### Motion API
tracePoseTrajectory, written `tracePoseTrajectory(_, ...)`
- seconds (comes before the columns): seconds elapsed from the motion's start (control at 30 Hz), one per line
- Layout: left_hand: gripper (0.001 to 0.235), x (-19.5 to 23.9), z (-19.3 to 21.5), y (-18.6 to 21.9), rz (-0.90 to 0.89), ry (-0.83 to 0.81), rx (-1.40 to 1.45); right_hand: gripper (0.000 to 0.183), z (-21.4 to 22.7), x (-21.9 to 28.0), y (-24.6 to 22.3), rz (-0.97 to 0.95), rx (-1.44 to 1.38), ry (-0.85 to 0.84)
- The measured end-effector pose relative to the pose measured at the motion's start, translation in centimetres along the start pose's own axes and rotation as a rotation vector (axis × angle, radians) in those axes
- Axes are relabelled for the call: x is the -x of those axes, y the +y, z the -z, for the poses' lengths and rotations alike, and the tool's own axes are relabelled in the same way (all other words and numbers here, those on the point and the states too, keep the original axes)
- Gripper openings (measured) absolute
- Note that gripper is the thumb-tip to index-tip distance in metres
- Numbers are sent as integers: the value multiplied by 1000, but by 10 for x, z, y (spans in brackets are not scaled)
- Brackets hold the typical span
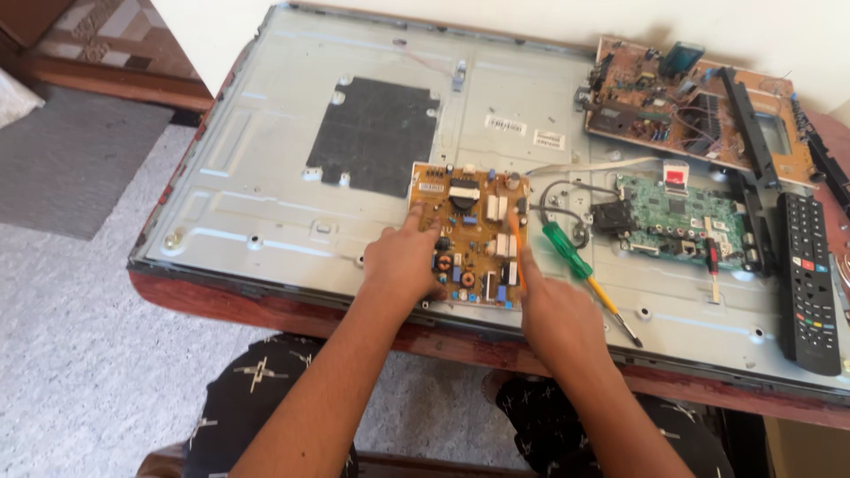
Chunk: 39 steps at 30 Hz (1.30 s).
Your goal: The person removes a screw from a circuit board using a screwdriver, then uses a toothbrush to clean the surface of the board. The person flips the board over and continues brushing the other side.
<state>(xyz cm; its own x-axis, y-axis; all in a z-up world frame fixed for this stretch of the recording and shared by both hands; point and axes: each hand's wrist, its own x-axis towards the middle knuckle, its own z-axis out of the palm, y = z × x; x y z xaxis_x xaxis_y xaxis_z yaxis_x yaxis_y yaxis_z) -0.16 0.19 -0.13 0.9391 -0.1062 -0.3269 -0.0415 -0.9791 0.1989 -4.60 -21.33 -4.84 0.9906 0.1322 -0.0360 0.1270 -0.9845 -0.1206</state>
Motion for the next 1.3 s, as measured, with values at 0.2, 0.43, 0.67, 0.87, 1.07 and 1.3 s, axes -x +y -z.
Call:
tracePoseTrajectory(0.2, 119, -1, -1, 0, -7, 15, 18, 59, 1, -12, -6, -57, 21, 19)
tracePoseTrajectory(0.43, 114, -1, -7, -2, -15, 41, 33, 62, 2, -4, -11, -111, 15, -7)
tracePoseTrajectory(0.67, 114, 0, -3, -1, -6, 28, 51, 64, 8, -10, -5, -128, 39, -58)
tracePoseTrajectory(0.87, 114, -2, -5, -2, -9, 28, 55, 64, 5, -4, 3, -114, 6, -60)
tracePoseTrajectory(1.07, 116, 0, -2, -1, -6, 26, 50, 62, 6, -15, -5, -61, -18, 0)
tracePoseTrajectory(1.3, 113, -1, -4, -3, -20, 38, 44, 62, 10, -13, 1, -45, -32, 46)
